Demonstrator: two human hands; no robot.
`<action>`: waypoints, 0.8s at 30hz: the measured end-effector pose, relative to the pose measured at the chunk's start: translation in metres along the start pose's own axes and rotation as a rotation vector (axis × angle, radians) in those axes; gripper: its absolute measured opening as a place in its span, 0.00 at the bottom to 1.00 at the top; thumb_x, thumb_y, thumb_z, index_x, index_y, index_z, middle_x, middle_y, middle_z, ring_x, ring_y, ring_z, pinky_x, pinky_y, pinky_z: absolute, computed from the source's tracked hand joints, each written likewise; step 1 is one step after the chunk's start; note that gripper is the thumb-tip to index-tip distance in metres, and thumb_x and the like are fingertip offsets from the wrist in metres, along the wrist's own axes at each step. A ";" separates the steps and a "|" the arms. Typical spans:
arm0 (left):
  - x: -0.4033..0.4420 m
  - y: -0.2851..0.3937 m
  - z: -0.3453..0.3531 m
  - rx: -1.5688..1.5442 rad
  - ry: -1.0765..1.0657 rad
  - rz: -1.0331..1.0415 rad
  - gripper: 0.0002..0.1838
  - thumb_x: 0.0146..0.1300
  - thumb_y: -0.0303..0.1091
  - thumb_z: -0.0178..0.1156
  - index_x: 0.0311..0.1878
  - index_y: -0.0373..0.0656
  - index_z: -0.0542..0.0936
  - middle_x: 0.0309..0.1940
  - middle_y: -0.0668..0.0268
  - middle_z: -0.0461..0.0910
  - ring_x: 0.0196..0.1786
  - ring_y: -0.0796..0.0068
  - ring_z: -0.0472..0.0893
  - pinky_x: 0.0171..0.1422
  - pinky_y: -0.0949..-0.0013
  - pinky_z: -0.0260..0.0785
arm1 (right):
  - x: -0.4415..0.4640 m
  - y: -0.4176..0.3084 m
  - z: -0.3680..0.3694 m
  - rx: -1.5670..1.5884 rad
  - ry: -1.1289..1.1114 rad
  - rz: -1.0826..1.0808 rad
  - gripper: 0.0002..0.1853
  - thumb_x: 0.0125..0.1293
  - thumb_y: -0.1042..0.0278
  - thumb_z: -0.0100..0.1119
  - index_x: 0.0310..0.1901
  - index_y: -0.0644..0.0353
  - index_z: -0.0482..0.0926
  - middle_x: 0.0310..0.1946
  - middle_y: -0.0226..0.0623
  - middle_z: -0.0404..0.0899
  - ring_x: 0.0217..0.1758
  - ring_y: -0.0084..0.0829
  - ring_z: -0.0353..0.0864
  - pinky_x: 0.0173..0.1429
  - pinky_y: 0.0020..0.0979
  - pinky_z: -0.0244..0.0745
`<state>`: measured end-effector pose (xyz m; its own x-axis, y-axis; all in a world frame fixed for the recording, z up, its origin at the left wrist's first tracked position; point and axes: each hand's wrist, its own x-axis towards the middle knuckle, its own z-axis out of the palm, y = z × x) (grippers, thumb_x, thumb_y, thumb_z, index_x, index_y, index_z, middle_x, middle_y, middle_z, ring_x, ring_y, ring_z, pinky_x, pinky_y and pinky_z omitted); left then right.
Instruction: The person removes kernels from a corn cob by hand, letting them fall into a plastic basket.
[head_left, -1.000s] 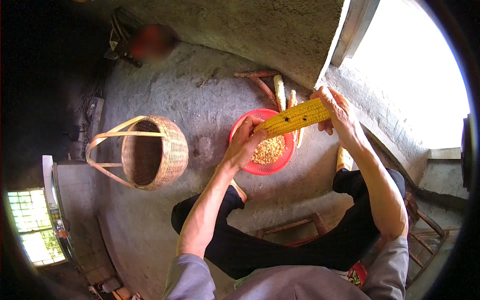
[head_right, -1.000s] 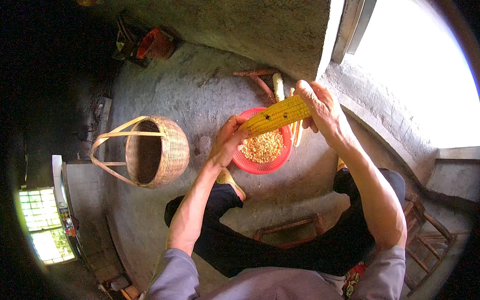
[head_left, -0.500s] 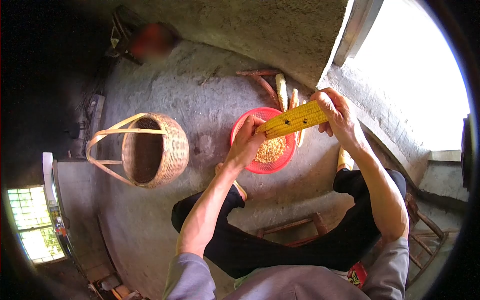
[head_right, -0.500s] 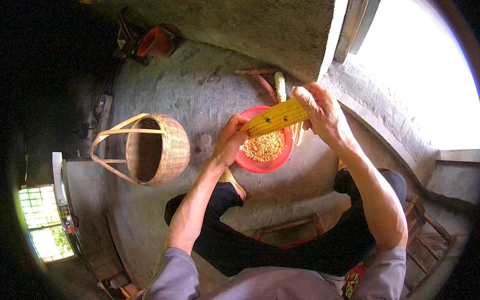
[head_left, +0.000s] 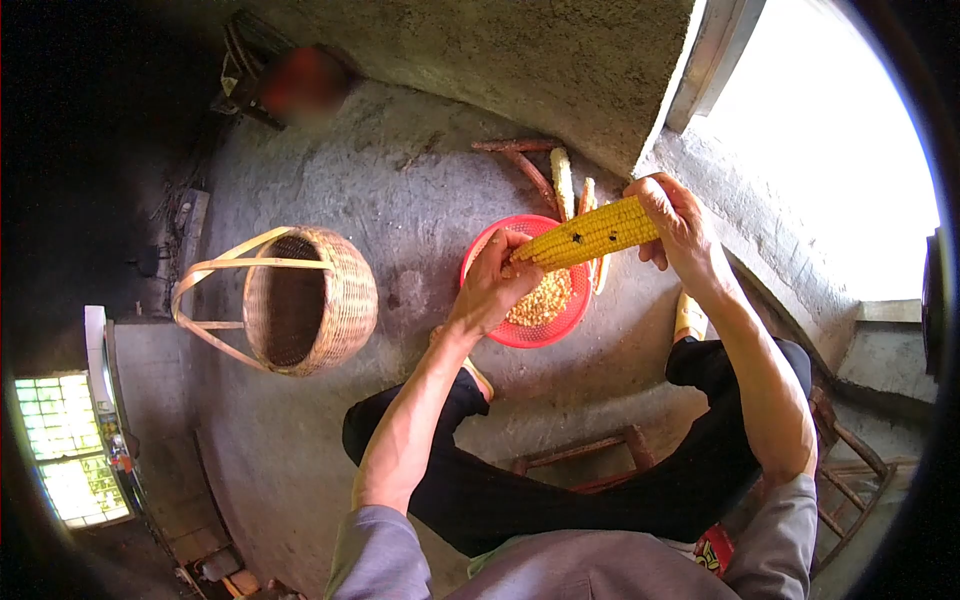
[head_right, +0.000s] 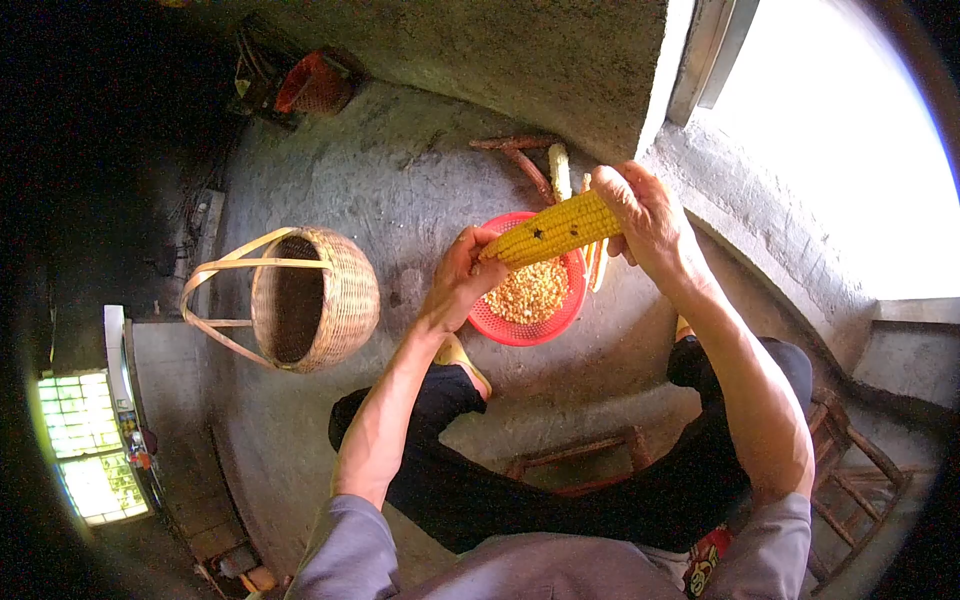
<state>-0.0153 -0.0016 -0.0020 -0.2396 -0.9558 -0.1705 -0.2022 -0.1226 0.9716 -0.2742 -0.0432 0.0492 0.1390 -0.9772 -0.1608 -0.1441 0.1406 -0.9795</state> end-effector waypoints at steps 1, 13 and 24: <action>-0.001 0.001 0.000 0.015 -0.001 0.024 0.18 0.64 0.37 0.62 0.53 0.39 0.72 0.43 0.66 0.76 0.47 0.77 0.75 0.55 0.71 0.67 | 0.000 0.000 0.000 0.000 0.000 0.000 0.29 0.72 0.38 0.50 0.47 0.64 0.75 0.27 0.33 0.78 0.18 0.15 0.72 0.19 0.19 0.66; 0.001 0.001 0.002 0.140 0.045 0.041 0.14 0.63 0.30 0.57 0.50 0.38 0.70 0.41 0.63 0.76 0.45 0.72 0.75 0.54 0.66 0.68 | -0.001 0.000 0.002 -0.013 0.005 0.025 0.28 0.73 0.39 0.50 0.47 0.63 0.75 0.25 0.31 0.76 0.17 0.15 0.71 0.18 0.19 0.64; 0.000 -0.006 -0.001 -0.003 -0.008 0.043 0.14 0.64 0.31 0.56 0.51 0.40 0.70 0.42 0.61 0.75 0.47 0.70 0.76 0.54 0.65 0.68 | 0.002 0.004 -0.001 0.089 -0.011 0.054 0.28 0.71 0.36 0.50 0.44 0.60 0.75 0.23 0.28 0.74 0.17 0.15 0.69 0.17 0.18 0.62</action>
<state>-0.0134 -0.0016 -0.0078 -0.2556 -0.9580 -0.1299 -0.1892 -0.0822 0.9785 -0.2755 -0.0451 0.0447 0.1440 -0.9661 -0.2142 -0.0640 0.2069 -0.9763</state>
